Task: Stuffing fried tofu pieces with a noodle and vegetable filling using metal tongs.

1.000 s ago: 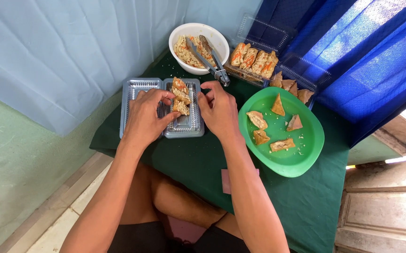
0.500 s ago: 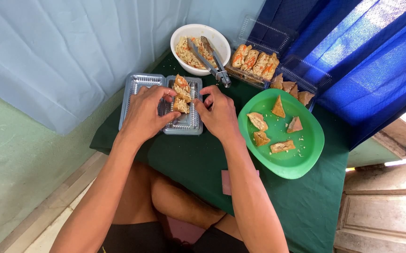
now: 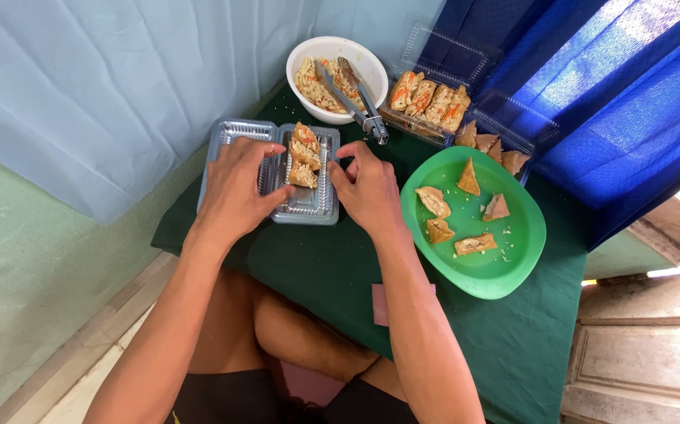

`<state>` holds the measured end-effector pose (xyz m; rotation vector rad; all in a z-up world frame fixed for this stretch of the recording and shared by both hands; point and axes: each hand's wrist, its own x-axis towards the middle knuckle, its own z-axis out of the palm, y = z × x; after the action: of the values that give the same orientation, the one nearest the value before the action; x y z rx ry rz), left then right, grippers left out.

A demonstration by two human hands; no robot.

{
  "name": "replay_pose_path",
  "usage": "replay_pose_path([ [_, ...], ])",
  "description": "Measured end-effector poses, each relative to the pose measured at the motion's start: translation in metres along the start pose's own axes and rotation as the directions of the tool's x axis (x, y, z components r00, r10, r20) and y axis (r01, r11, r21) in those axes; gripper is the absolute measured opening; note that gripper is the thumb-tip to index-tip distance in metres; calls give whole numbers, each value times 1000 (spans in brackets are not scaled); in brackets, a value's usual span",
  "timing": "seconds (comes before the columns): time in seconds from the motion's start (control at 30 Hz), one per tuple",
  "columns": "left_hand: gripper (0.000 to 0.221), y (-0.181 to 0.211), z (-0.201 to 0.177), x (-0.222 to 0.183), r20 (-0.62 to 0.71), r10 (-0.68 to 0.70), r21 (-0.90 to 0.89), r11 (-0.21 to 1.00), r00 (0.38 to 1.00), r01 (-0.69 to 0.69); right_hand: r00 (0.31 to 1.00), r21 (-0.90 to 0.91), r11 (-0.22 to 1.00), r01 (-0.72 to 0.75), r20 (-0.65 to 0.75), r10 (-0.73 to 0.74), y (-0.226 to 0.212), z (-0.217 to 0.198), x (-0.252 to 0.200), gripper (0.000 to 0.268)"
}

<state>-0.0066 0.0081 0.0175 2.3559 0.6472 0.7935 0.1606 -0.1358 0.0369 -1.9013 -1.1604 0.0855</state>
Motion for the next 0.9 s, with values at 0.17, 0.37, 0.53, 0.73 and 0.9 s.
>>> replay_pose_path([
  [0.17,55,-7,3,1,2,9,-16,1000,1000,-9,1000,21,1000,21,3,-21,3,2,1,14],
  [0.37,56,7,-14,-2,-58,30,-114,993,998,-37,997,20,999,40,-63,-39,-4,0,0,6],
  [0.53,23,13,-18,12,-251,182,-131,967,951,-220,975,3,998,61,-214,-59,-21,-3,-5,19],
  [0.73,35,47,-13,81,-259,276,-69,951,926,-302,918,-10,996,93,-386,-90,-44,-28,15,22],
  [0.9,43,57,-5,147,53,240,-8,971,969,-240,830,-42,884,466,-326,-453,-58,-37,75,17],
])
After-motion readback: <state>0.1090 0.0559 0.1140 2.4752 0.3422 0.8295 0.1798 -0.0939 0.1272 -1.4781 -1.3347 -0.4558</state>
